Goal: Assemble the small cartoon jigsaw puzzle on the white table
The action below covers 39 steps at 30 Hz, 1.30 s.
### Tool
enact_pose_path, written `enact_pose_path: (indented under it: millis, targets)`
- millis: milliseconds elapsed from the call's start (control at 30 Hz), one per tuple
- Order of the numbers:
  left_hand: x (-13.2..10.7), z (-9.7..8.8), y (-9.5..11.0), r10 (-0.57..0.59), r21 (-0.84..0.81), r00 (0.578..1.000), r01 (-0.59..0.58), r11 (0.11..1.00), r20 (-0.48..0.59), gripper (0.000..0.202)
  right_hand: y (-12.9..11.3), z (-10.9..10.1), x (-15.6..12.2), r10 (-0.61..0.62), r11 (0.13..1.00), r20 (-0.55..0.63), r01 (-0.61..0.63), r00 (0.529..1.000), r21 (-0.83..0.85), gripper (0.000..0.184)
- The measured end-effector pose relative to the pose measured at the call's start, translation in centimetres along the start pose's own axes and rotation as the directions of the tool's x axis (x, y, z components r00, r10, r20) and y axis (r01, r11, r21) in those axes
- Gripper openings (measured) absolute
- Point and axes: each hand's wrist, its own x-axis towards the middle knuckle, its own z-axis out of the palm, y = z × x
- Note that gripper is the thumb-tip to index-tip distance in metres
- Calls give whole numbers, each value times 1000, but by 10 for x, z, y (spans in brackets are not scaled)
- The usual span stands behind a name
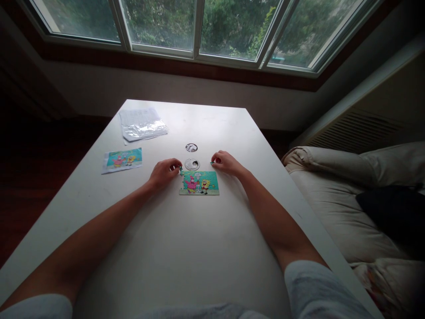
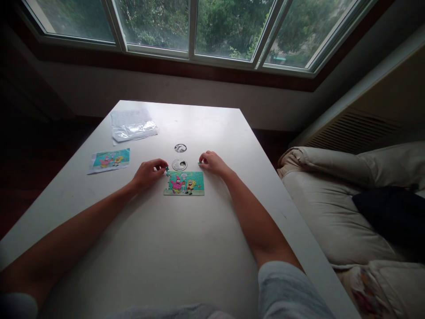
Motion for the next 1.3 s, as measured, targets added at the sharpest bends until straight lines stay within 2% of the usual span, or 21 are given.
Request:
enact_pose_path:
  millis: [200, 400, 567, 700, 1000, 1300]
  targets:
    - [3, -5, -5, -25, -21, 995, 27, 999, 98, 22, -18, 19, 2, 1, 999, -128, -6, 992, -44, 12]
    - [6, -13, -9, -26, -15, 978, 30, 999, 207, 21, -37, 29, 1, -106, 994, -182, 102, 978, -32, 8]
    - [7, -14, -7, -35, -14, 966, 40, 999, 258, 21, -55, 35, -2, -249, 969, -125, 248, 960, -25, 9]
    - [7, -12, -7, -28, -30, 963, 38, 999, 267, 22, -61, 40, -3, -301, 954, -82, 300, 950, -23, 8]
    - [5, -10, -6, -27, -42, 959, 40, 998, 283, 21, -64, 43, -2, -303, 952, -25, 302, 953, -56, 10]
    - [3, -8, 0, 0, -9, 970, 3, 1000, 244, 21, -66, 40, -3, -273, 961, -3, 272, 962, -52, 10]
